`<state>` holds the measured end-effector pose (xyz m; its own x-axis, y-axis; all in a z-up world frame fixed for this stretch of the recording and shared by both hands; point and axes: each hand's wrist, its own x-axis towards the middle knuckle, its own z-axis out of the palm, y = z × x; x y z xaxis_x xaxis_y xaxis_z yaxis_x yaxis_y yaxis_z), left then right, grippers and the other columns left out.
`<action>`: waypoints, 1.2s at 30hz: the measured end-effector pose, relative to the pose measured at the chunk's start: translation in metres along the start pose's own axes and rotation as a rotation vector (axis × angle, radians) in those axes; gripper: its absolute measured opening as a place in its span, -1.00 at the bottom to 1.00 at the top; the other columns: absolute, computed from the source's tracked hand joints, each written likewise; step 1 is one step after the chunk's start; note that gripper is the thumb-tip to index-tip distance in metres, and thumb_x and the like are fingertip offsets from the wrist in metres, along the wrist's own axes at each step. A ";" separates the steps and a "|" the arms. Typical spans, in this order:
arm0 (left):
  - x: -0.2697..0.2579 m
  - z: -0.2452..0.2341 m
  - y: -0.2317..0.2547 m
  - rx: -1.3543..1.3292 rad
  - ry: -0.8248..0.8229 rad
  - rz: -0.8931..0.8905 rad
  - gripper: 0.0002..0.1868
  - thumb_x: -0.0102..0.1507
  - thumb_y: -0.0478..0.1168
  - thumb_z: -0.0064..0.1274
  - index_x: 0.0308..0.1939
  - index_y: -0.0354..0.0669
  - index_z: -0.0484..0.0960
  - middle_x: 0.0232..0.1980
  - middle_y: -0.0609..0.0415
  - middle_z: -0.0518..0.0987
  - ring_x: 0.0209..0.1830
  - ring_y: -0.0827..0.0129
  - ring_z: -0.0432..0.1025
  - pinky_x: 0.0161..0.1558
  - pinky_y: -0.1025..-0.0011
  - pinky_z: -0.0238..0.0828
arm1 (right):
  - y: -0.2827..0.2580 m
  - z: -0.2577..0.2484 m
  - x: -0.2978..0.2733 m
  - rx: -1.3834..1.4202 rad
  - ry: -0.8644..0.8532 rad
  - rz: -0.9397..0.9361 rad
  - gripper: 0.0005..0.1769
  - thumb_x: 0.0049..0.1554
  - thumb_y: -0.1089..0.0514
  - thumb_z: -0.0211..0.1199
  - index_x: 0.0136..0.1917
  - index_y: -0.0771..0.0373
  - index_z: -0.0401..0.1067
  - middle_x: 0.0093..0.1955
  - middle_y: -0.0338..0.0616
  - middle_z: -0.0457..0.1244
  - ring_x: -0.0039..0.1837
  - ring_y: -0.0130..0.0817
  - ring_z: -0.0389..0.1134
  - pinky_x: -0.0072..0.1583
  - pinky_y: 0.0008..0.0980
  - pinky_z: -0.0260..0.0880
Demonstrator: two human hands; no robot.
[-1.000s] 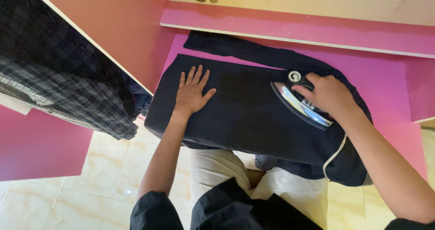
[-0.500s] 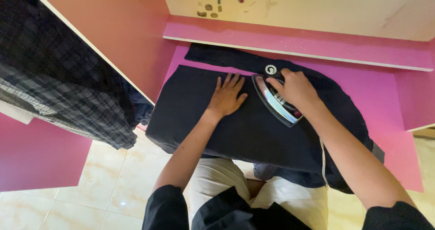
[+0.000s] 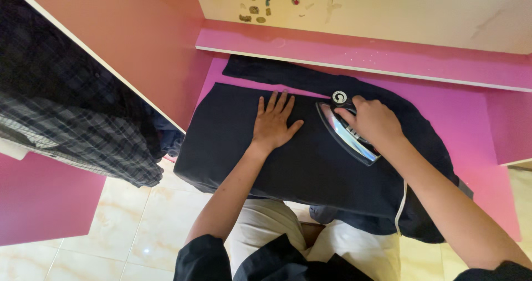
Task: The person irons a dark-colored shirt laid out on a pink ironing board. They use an electric iron to smooth the sleeves and body of the shirt, then fold the garment.
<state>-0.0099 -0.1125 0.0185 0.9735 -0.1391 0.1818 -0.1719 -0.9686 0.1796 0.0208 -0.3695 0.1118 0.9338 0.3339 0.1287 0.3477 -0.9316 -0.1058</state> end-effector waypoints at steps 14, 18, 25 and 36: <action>-0.001 -0.004 0.000 -0.006 0.011 -0.049 -0.09 0.26 0.45 -0.18 0.53 0.01 0.26 0.65 -0.05 0.01 0.66 0.02 -0.20 0.53 -0.16 -0.39 | 0.044 -0.024 -0.048 0.047 -0.075 0.141 -0.38 0.23 -0.36 0.17 -0.10 0.30 0.46 -0.30 0.18 0.39 -0.19 0.14 0.48 -0.13 0.01 0.51; 0.000 -0.002 -0.001 -0.021 0.011 -0.050 -0.10 0.26 0.45 -0.19 0.53 0.02 0.26 0.65 -0.04 0.01 0.66 0.02 -0.20 0.52 -0.17 -0.40 | 0.055 -0.018 -0.055 -0.023 0.053 0.074 -0.39 0.21 -0.34 0.24 -0.11 0.31 0.49 -0.30 0.20 0.38 -0.17 0.20 0.45 -0.11 0.04 0.47; 0.001 0.000 -0.001 -0.011 0.033 -0.033 -0.10 0.26 0.45 -0.17 0.52 0.02 0.29 0.64 -0.04 0.05 0.65 0.02 -0.15 0.53 -0.17 -0.37 | 0.085 -0.007 -0.045 0.003 0.197 0.128 -0.38 0.22 -0.31 0.29 -0.11 0.37 0.52 -0.27 0.23 0.36 -0.16 0.23 0.43 -0.12 0.06 0.44; 0.003 0.003 -0.004 -0.027 0.034 -0.009 -0.11 0.26 0.41 -0.11 0.51 -0.03 0.30 0.62 -0.11 0.08 0.63 -0.03 -0.13 0.51 -0.22 -0.35 | 0.124 -0.017 -0.072 0.058 0.176 0.338 -0.34 0.26 -0.33 0.23 -0.04 0.41 0.51 -0.20 0.32 0.36 -0.07 0.32 0.41 -0.02 0.13 0.42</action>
<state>-0.0056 -0.1103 0.0152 0.9693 -0.1230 0.2128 -0.1679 -0.9637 0.2078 -0.0045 -0.5110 0.1058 0.9696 -0.0250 0.2434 0.0317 -0.9735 -0.2266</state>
